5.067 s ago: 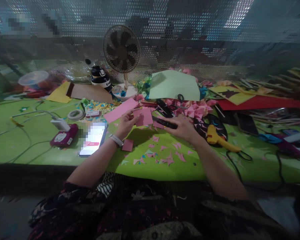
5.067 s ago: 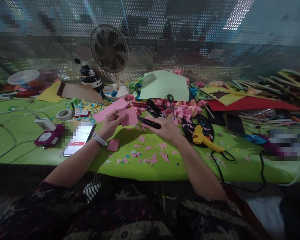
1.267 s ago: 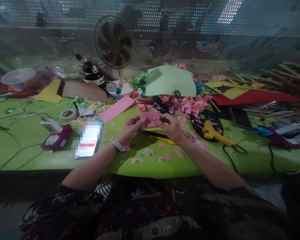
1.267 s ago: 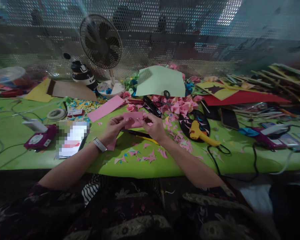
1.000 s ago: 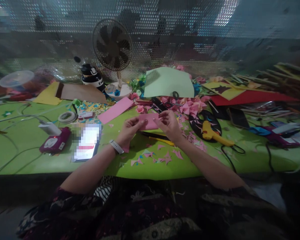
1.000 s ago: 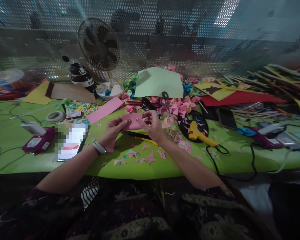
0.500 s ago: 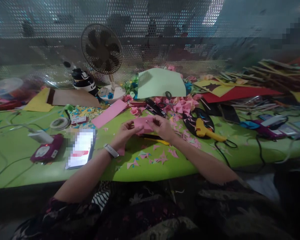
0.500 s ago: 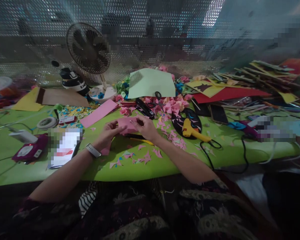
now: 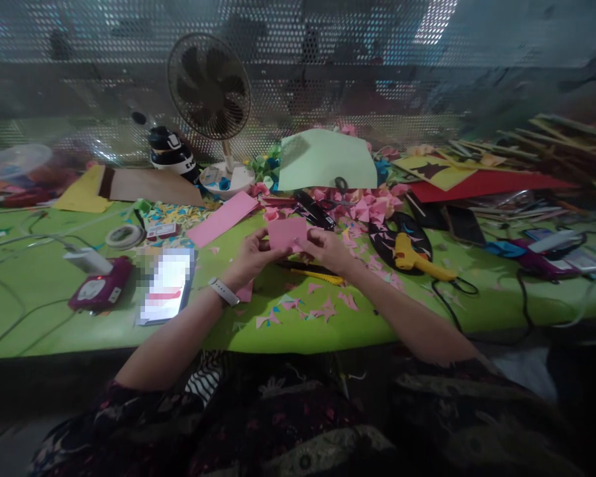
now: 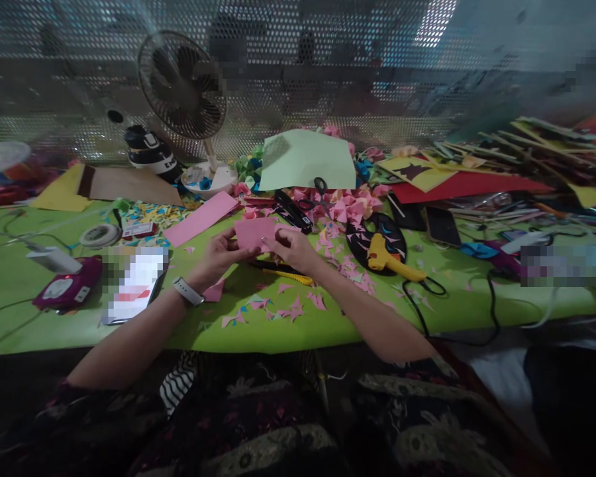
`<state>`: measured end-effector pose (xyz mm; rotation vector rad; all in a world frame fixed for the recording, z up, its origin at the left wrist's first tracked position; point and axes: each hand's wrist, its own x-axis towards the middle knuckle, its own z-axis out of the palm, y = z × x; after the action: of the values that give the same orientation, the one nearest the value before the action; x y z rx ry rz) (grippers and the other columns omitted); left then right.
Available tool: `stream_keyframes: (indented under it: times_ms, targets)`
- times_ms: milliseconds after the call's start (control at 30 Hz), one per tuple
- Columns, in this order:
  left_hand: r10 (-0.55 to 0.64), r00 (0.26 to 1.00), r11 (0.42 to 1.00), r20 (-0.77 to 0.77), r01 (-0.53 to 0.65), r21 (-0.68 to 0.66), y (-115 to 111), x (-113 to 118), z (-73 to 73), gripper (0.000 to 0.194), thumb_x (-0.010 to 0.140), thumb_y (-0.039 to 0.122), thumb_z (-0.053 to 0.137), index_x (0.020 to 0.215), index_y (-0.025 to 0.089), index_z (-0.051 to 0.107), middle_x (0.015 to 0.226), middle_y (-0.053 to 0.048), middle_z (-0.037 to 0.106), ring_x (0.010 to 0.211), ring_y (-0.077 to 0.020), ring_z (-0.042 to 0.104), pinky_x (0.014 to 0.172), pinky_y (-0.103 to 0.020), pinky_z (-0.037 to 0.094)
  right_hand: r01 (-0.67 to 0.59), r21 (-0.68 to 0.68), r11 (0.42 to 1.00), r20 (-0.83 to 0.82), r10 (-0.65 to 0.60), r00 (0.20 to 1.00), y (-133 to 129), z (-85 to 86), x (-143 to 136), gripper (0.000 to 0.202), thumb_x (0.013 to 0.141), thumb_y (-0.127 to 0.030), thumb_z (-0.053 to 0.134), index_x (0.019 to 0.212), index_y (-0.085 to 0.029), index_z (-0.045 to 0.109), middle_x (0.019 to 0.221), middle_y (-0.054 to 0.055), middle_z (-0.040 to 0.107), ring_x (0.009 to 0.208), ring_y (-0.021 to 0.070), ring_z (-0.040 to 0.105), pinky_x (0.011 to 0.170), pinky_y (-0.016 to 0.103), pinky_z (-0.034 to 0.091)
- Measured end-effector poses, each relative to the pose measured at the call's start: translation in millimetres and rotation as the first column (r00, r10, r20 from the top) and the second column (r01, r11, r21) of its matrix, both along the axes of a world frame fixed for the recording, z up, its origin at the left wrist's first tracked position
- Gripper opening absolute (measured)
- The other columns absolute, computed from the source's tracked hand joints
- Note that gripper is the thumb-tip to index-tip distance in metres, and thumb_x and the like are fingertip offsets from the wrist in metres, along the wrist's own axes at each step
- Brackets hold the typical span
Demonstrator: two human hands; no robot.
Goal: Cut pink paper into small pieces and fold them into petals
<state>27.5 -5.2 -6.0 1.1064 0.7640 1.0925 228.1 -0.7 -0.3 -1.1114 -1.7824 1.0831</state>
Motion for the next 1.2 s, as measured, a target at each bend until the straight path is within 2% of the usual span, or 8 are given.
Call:
stream_keyframes:
  times_ms: [133, 367, 500, 633, 833, 900, 1000, 1200]
  targets:
    - [0.039, 0.999, 0.999, -0.009, -0.039, -0.001, -1, -3, 6.4, 0.059, 0.06, 0.025, 0.092, 0.111, 0.012, 0.065, 0.09, -0.007, 0.079, 0.078, -0.0172, 0.074, 0.078, -0.031, 0.061, -0.083, 0.019, 0.996, 0.017, 0.083, 0.996, 0, 2.6, 3, 0.05, 0.083, -0.069, 0.061, 0.076, -0.02, 0.054, 0.072, 0.0, 0.057, 0.056, 0.0117, 0.055, 0.053, 0.027, 0.047]
    - [-0.038, 0.994, 0.999, -0.102, 0.038, 0.004, 0, -5, 3.8, 0.05, 0.062, 0.022, 0.091, 0.105, 0.01, 0.068, 0.1, -0.012, 0.077, 0.083, -0.0183, 0.073, 0.082, -0.033, 0.059, -0.062, 0.117, 0.991, 0.155, 0.043, 0.987, -3, 3.2, 0, 0.045, 0.09, -0.064, 0.054, 0.075, -0.021, 0.051, 0.066, -0.002, 0.05, 0.055, 0.0116, 0.05, 0.052, 0.026, 0.041]
    - [-0.047, 0.985, 0.999, -0.167, 0.048, 0.002, 5, -12, 4.3, 0.052, 0.066, 0.022, 0.089, 0.111, 0.01, 0.065, 0.091, -0.01, 0.078, 0.077, -0.0168, 0.073, 0.076, -0.029, 0.058, -0.039, 0.136, 0.99, 0.143, 0.019, 0.989, -1, 4.8, 4, 0.045, 0.089, -0.064, 0.055, 0.075, -0.021, 0.054, 0.066, -0.001, 0.055, 0.057, 0.0125, 0.051, 0.054, 0.026, 0.041]
    - [-0.029, 0.984, 0.999, -0.177, 0.023, -0.037, 8, -22, 8.3, 0.063, 0.069, 0.019, 0.087, 0.123, 0.01, 0.057, 0.077, -0.006, 0.077, 0.071, -0.0159, 0.073, 0.071, -0.027, 0.056, 0.008, 0.09, 0.996, 0.09, -0.016, 0.996, 0, 8.8, 13, 0.043, 0.087, -0.062, 0.06, 0.077, -0.021, 0.055, 0.068, 0.0, 0.059, 0.056, 0.0121, 0.052, 0.053, 0.025, 0.042]
    - [-0.046, 0.987, 0.998, -0.155, 0.038, -0.057, 8, -30, 15.9, 0.062, 0.076, 0.024, 0.082, 0.132, 0.014, 0.057, 0.093, -0.011, 0.079, 0.086, -0.0208, 0.076, 0.072, -0.029, 0.059, 0.032, 0.042, 0.999, 0.059, -0.035, 0.998, 0, 12.5, 19, 0.043, 0.083, -0.061, 0.066, 0.073, -0.021, 0.054, 0.066, 0.0, 0.061, 0.049, 0.0098, 0.049, 0.047, 0.025, 0.043]
    - [-0.039, 0.991, 0.997, -0.128, 0.03, -0.072, 8, -28, 14.5, 0.063, 0.075, 0.028, 0.084, 0.131, 0.016, 0.058, 0.099, -0.012, 0.078, 0.089, -0.0227, 0.076, 0.07, -0.028, 0.059, 0.023, 0.032, 0.999, 0.05, -0.024, 0.998, -1, 12.7, 17, 0.041, 0.083, -0.059, 0.067, 0.074, -0.02, 0.056, 0.066, -0.001, 0.061, 0.048, 0.0095, 0.049, 0.047, 0.025, 0.043]
    - [-0.083, 0.989, 0.995, -0.119, 0.076, -0.061, 8, -23, 9.6, 0.065, 0.068, 0.026, 0.089, 0.125, 0.016, 0.059, 0.091, -0.01, 0.079, 0.082, -0.0217, 0.077, 0.071, -0.029, 0.059, -0.012, 0.007, 1.0, 0.034, 0.012, 0.999, -5, 14.5, 11, 0.039, 0.082, -0.056, 0.067, 0.072, -0.019, 0.059, 0.066, 0.0, 0.062, 0.048, 0.0096, 0.051, 0.047, 0.024, 0.044]
    - [-0.114, 0.98, 0.993, -0.163, 0.118, 0.014, 5, -15, 5.4, 0.059, 0.069, 0.026, 0.088, 0.118, 0.015, 0.059, 0.075, -0.004, 0.077, 0.07, -0.018, 0.075, 0.07, -0.028, 0.058, -0.095, -0.185, 0.978, -0.037, 0.089, 0.995, -13, 19.7, 3, 0.029, 0.073, -0.042, 0.077, 0.081, -0.015, 0.069, 0.072, 0.004, 0.071, 0.05, 0.0114, 0.059, 0.048, 0.025, 0.048]
